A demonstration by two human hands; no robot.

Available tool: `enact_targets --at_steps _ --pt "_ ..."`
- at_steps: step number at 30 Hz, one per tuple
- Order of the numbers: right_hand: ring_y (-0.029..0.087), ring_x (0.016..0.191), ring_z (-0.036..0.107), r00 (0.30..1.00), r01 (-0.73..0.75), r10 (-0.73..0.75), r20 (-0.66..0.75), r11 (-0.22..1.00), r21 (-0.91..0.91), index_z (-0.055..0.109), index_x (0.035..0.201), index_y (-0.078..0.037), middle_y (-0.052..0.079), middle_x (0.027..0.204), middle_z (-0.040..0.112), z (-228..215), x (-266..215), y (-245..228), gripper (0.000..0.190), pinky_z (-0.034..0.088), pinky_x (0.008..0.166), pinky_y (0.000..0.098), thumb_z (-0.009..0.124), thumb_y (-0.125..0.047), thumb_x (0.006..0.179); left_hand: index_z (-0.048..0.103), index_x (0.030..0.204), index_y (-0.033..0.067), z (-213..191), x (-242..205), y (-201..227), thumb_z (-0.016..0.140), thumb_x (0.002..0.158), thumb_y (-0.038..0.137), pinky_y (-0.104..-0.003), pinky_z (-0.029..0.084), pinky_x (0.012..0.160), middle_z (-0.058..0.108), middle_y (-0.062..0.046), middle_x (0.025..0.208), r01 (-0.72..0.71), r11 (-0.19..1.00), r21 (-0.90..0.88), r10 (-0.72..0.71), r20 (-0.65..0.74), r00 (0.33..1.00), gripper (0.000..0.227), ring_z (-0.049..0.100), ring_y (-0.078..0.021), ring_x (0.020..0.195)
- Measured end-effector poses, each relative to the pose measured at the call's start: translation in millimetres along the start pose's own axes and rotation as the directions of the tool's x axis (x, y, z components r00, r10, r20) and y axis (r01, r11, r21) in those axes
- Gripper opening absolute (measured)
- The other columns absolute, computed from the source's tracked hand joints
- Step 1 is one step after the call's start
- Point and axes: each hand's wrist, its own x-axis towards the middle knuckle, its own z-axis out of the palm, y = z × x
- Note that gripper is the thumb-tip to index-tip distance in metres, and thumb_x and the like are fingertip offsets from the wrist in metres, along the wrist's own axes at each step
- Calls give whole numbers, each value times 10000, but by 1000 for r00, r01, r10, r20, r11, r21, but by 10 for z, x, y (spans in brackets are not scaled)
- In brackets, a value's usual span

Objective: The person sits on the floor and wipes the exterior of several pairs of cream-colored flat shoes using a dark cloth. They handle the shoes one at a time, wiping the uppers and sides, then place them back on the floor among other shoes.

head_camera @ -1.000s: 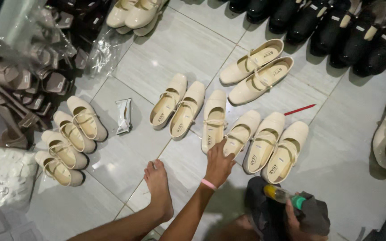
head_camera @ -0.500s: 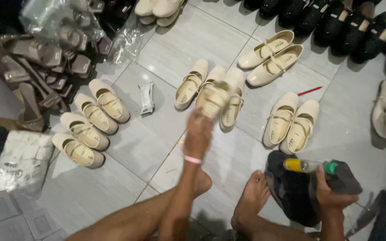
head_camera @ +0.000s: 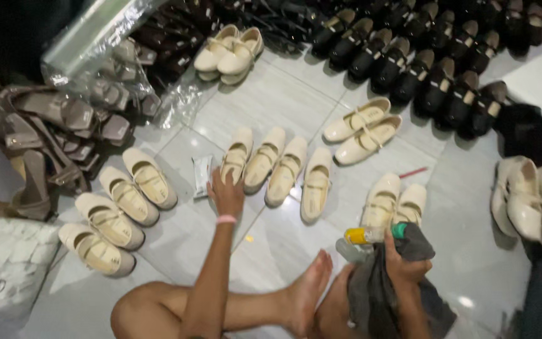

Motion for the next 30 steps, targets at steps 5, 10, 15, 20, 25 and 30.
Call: enact_targets --at_steps 5,10,15,20,25,30 --pt "291 806 715 998 -23 22 53 1000 18 738 1034 44 164 947 741 523 154 171 262 569 780 369 884 -133 908 698 1236 49 -65 -108 729 765 976 282 -522 429 1124 596 -207 1325 29 939 -342 40 192 981 356 543 -398 1301" --pt "322 799 712 998 12 -9 63 999 -52 732 1068 83 190 949 740 850 280 335 322 569 758 385 896 -125 885 711 1197 12 -251 -123 1495 839 803 352 -552 424 1043 554 -285 1332 -76 857 -510 302 377 876 536 524 -443 1249" --pt "349 776 697 985 161 -151 83 979 -127 723 1062 113 218 933 734 813 270 357 344 571 740 401 894 -98 850 722 1086 -26 -209 -424 1779 925 524 321 -621 435 962 456 -337 1449 -67 950 -304 279 737 616 691 436 -593 1270" --pt "309 787 713 989 -4 5 150 1000 -2 716 1052 76 187 944 738 738 330 265 272 576 760 375 865 -58 868 713 1102 13 -220 -673 1577 773 854 121 -469 538 1013 451 -260 1560 -4 881 -474 292 537 791 277 587 -450 1267" --pt "320 839 724 973 6 -21 228 998 65 717 1055 74 187 984 739 675 317 217 229 578 806 370 824 -34 884 673 1017 3 -269 -414 1247 818 863 186 -533 498 888 450 -263 1478 10 913 -408 212 494 843 280 585 -468 1151" --pt "332 833 724 972 83 -91 218 995 46 723 989 68 188 956 738 673 216 212 243 579 815 384 862 -62 838 713 1038 60 -107 -135 1168 827 815 175 -550 475 850 422 -247 1433 -26 944 -328 226 589 776 276 542 -454 1249"
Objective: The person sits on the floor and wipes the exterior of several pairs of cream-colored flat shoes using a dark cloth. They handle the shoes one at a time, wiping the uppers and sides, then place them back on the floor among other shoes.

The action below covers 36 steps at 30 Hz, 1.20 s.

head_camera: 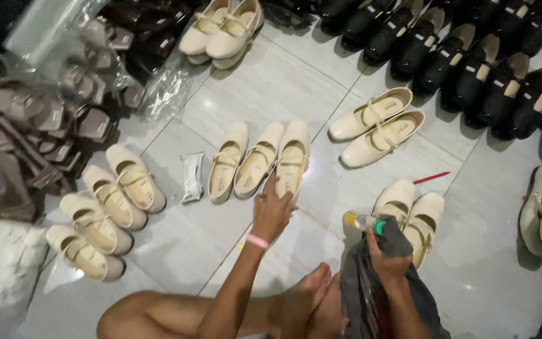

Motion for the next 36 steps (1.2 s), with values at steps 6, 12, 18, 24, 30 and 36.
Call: enact_targets --at_steps 6,12,18,24,30,36 --pt "341 835 718 1000 10 -10 -30 1000 -27 729 982 64 189 955 739 -79 -113 23 233 574 835 391 872 -60 846 686 1146 28 239 -95 139 849 802 144 -516 489 1007 336 -351 1461 -104 941 -321 90 -58 994 398 470 -542 1302" --pt "335 832 704 976 -164 164 -142 986 12 722 1040 55 185 970 726 -197 -213 -133 295 560 815 384 893 -94 852 623 1179 38 324 -541 628 726 912 94 -449 602 850 453 -261 1486 -45 808 -587 147 127 981 291 680 -438 1055" --pt "318 812 701 980 -194 193 -52 981 -15 730 1028 32 164 931 730 -361 -301 -195 228 557 788 377 870 -86 890 703 1071 87 -93 -531 294 628 924 84 -501 580 737 453 -244 1500 -62 994 -85 56 -71 996 166 665 -447 1027" --pt "306 792 711 985 -127 134 -112 989 71 725 1010 39 149 933 737 -284 -326 -168 240 562 785 375 870 -102 881 668 1071 86 -224 53 -331 683 899 116 -532 559 836 436 -227 1485 31 999 15 -29 -91 995 176 619 -488 1076" --pt "327 803 712 994 -58 53 -99 997 -41 737 975 42 170 929 737 -210 -354 -181 232 566 777 395 883 -78 840 620 1066 50 310 26 -368 884 664 118 -544 533 876 360 -322 1342 -155 965 -212 105 -227 968 486 558 -589 1094" --pt "312 850 726 984 -128 132 -115 991 46 734 1018 49 164 970 740 -258 -333 -175 262 574 822 383 884 -85 851 583 1188 60 746 -107 -119 720 810 1 -414 650 789 360 -259 1421 112 782 -613 -133 11 991 406 724 -389 963"
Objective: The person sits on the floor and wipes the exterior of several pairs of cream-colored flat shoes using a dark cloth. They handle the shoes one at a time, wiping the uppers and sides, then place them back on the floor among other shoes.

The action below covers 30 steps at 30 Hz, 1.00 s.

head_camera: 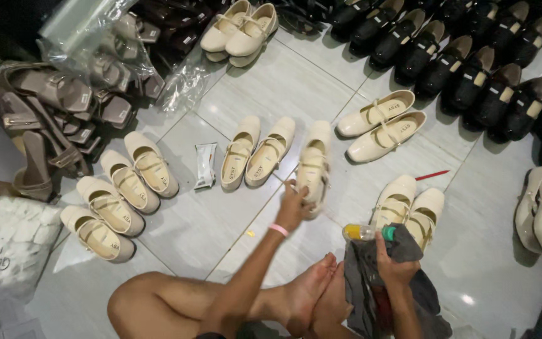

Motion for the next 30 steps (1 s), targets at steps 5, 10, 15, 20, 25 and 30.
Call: enact_targets --at_steps 5,10,15,20,25,30 --pt "330 898 739 992 121 -122 -6 988 -100 728 1056 65 192 1031 749 -5 23 28 282 581 846 377 881 -88 875 601 1181 52 284 -121 310 750 787 -8 -457 588 827 461 -238 1387 -62 985 164 63 4 998 426 700 -422 967" --pt "275 834 740 999 -27 26 -31 999 -38 732 1089 41 154 1002 756 67 -114 319 259 579 811 341 866 -122 940 555 1266 49 -137 48 400 789 814 50 -484 572 836 494 -254 1390 -143 960 239 179 -138 974 510 660 -471 1017" --pt "295 1115 679 901 -407 379 -212 906 -112 492 1276 123 186 1293 634 200 -163 752 644 547 938 414 905 -261 965 568 1240 92 -506 139 209 750 810 18 -498 576 790 468 -253 1488 -106 893 438 150 -68 986 473 668 -468 1003" --pt "190 1231 582 736 -515 675 56 504 693 461 1414 -71 45 1364 597 -212 -99 916 513 518 1074 365 679 -340 1036 556 1269 113 -511 191 -112 713 782 -31 -481 581 823 485 -202 1536 -128 860 493 137 19 990 532 684 -432 1020" --pt "222 1291 554 682 -434 624 382 -76 898 459 1262 -41 65 1258 548 -453 -92 633 385 472 1174 397 546 -415 1230 560 1371 131 -450 201 -125 706 779 -46 -475 541 934 521 -177 1480 -117 881 458 143 -20 990 634 625 -398 1192" --pt "203 1244 513 940 -342 296 172 795 501 393 1450 -74 72 1372 521 -511 -189 252 635 425 1083 407 717 -297 951 603 1272 -20 -990 117 -13 812 697 152 -517 401 1031 505 -252 1398 -27 776 631 253 -271 929 635 484 -415 1274"
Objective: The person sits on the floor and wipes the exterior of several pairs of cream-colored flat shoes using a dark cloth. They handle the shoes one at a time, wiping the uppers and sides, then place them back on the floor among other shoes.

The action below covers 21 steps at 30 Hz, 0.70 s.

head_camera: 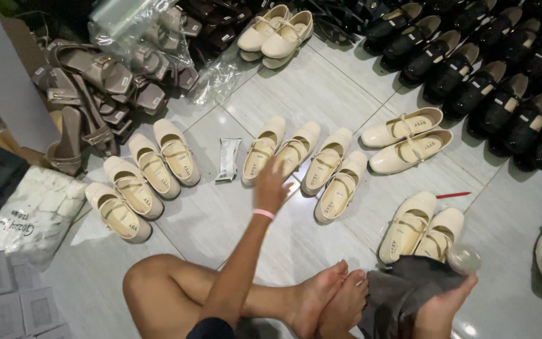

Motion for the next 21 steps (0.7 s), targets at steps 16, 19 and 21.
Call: enact_targets --at_steps 16,19,21 --pt "416 920 711 919 357 -391 52 768 -532 708 1102 57 219 1035 729 936 818 1082 398 558 845 478 877 -300 1057 543 1358 42 -910 -2064 390 889 768 194 -466 480 1058 358 -250 1498 349 867 -356 -353 56 934 701 497 -419 1298" --pt "438 773 687 903 365 -423 78 657 -660 713 1031 75 224 913 702 878 796 910 469 542 698 487 895 -358 1022 463 1434 43 -924 -2000 313 923 710 241 -466 486 1016 310 -268 1508 431 805 -408 -435 89 896 880 443 -435 1335" --pt "442 776 683 875 407 -469 121 576 -709 729 1054 73 226 914 699 840 733 859 438 547 684 486 875 -339 1030 440 1455 43 -1002 -1941 290 944 684 282 -467 475 1034 314 -268 1520 398 824 -403 -409 62 910 952 416 -441 1373"
